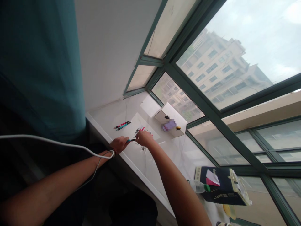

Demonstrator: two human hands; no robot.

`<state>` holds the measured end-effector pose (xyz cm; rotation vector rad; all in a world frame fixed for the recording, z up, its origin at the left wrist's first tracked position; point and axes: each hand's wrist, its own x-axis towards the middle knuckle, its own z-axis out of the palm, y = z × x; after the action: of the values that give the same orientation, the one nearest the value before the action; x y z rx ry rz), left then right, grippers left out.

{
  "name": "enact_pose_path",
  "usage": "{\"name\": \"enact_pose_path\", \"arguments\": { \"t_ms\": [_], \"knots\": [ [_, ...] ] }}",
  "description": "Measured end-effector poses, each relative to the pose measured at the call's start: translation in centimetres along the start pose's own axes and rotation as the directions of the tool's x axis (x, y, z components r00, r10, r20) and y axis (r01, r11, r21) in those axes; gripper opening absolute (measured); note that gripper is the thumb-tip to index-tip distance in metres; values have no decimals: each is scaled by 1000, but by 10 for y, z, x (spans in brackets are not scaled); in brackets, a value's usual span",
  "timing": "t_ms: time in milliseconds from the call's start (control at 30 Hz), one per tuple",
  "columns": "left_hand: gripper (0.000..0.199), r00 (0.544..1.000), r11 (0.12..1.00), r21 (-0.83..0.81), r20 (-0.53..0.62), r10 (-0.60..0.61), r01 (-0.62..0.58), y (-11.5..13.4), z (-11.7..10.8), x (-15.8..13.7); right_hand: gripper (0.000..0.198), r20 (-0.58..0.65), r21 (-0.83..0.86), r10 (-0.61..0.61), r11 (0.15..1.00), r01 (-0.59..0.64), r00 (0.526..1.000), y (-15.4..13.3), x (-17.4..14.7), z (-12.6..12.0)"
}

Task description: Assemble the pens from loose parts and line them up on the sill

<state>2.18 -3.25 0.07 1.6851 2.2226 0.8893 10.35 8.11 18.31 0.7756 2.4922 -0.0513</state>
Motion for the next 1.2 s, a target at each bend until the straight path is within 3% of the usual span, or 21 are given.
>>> {"name": "enact_pose_path", "arguments": {
  "t_ms": [133, 233, 333, 367, 500, 600, 700, 800, 900, 1067, 1200],
  "knots": [
    [47, 1000, 998, -53, -15, -21, 20, 0, -3, -1, 35, -274, 197, 24, 980, 32, 962, 7, -19, -6],
    [47, 999, 996, -74, -15, -46, 45, 0, -2, -1, 43, -477, 408, 198, 913, 16, 856, 13, -37, 1],
    [50, 998, 996, -75, -20, -53, 51, 0, -2, 0, 54, -521, 629, 416, 777, 6, 745, 10, -46, 29],
    [50, 998, 996, -77, -25, -55, 53, 0, -2, 0, 54, -480, 694, 445, 719, 17, 756, 7, -45, 43],
    [51, 997, 990, -125, -15, -70, 67, -2, -6, 1, 57, -218, 897, 376, 441, 32, 900, -11, -28, 90],
    [50, 999, 968, -249, 41, -34, 43, 1, -13, 3, 67, -139, 974, 368, 219, 59, 920, -21, -13, 102],
    [47, 983, 883, -469, 145, 113, -32, 14, -22, 9, 66, -203, 979, 353, 76, 188, 913, -22, -6, 92],
    [48, 929, 726, -685, 305, 209, 61, 39, -36, 20, 53, -315, 948, 295, 44, 316, 902, -13, -11, 72],
    [51, 861, 601, -773, 433, 268, 202, 68, -57, 30, 46, -366, 929, 301, 60, 366, 881, 1, -28, 54],
    [58, 725, 573, -754, 586, 363, 323, 109, -93, 32, 48, -343, 938, 281, 46, 345, 896, 20, -68, 35],
    [57, 701, 538, -745, 622, 347, 394, 132, -106, 19, 45, -336, 936, 272, -5, 351, 902, 24, -96, 30]
  ]
}}
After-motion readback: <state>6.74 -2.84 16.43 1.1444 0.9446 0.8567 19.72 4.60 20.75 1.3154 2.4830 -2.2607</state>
